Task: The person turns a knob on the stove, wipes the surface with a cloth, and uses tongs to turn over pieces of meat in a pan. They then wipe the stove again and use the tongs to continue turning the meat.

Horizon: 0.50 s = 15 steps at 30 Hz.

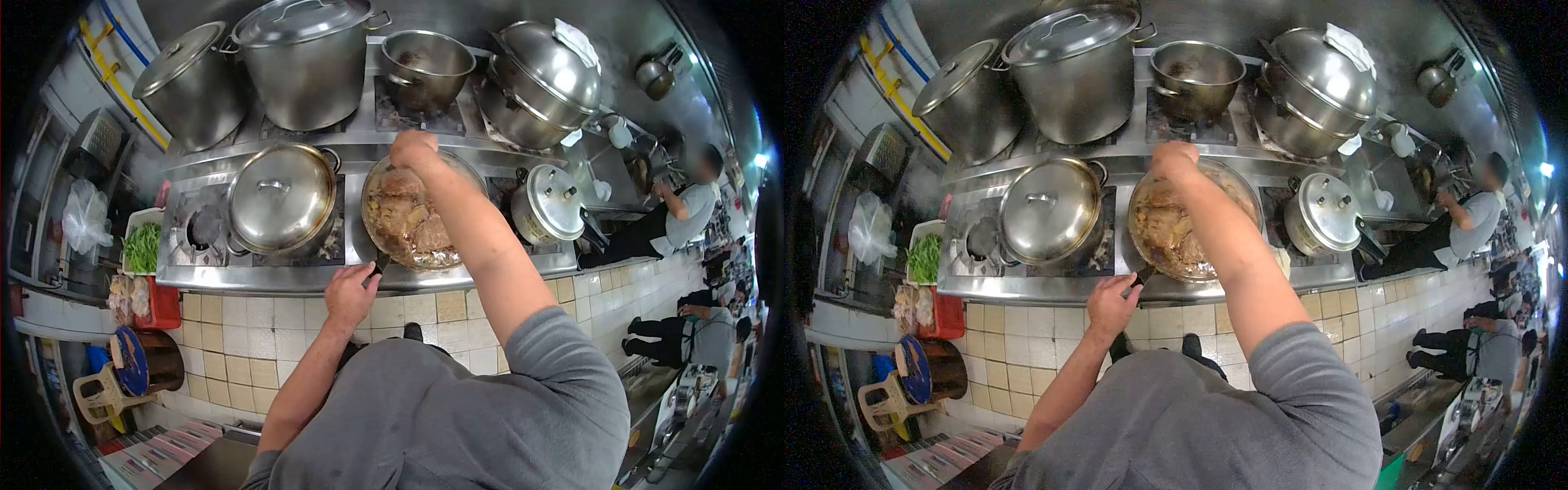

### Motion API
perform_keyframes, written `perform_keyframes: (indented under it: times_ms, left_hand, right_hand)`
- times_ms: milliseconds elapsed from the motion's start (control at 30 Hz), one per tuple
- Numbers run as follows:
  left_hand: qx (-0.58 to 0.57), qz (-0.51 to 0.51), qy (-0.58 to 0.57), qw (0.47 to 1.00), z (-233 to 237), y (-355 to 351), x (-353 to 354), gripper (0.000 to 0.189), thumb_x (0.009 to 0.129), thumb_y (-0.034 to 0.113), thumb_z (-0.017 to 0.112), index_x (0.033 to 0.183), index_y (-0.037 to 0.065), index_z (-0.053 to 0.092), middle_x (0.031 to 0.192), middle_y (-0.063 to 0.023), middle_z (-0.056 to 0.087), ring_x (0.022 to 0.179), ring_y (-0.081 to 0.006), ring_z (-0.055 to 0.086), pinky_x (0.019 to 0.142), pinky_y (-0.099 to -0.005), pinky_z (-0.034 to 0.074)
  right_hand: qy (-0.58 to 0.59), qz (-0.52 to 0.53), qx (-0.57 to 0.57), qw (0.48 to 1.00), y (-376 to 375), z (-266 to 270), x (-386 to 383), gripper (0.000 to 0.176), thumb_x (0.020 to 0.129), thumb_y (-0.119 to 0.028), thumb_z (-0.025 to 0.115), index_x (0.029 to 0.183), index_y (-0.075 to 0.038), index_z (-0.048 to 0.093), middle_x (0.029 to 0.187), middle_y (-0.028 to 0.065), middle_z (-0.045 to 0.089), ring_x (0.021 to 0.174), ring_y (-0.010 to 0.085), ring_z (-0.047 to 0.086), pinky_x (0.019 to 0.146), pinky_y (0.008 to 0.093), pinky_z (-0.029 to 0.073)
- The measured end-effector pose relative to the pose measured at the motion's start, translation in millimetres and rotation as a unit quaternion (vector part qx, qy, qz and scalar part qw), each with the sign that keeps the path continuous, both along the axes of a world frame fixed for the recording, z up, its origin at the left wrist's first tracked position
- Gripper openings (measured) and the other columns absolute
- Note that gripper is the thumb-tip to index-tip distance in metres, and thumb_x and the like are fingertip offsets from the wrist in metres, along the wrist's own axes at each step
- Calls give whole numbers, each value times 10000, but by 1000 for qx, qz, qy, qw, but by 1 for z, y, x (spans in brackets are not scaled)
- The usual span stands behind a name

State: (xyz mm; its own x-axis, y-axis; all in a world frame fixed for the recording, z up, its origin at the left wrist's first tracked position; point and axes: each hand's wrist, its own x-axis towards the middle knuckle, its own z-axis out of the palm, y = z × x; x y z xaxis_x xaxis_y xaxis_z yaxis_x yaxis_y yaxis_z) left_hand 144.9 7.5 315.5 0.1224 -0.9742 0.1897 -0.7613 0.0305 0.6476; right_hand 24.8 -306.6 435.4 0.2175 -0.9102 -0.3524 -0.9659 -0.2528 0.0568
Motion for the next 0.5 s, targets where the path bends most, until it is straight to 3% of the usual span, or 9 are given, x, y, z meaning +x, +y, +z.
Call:
perform_keyframes:
  times_ms: [300,500]
  left_hand:
    - [-25,-14,-5,1000,0,-4,2,300,861,261,802,1121,112,807,1126,-73,779,1046,-289,704,937,-399,562]
    - [-23,1,-9,1000,-5,-3,-2,307,860,274,808,1124,118,807,1129,-68,778,1053,-278,704,934,-400,564]
  right_hand:
    - [-17,-56,-53,997,20,-6,-43,332,889,-233,693,1181,-106,786,1259,92,758,1165,267,732,896,391,603]
    - [4,-14,-88,996,51,-20,-70,291,903,-242,702,1148,-115,794,1172,88,785,1089,268,760,863,376,611]
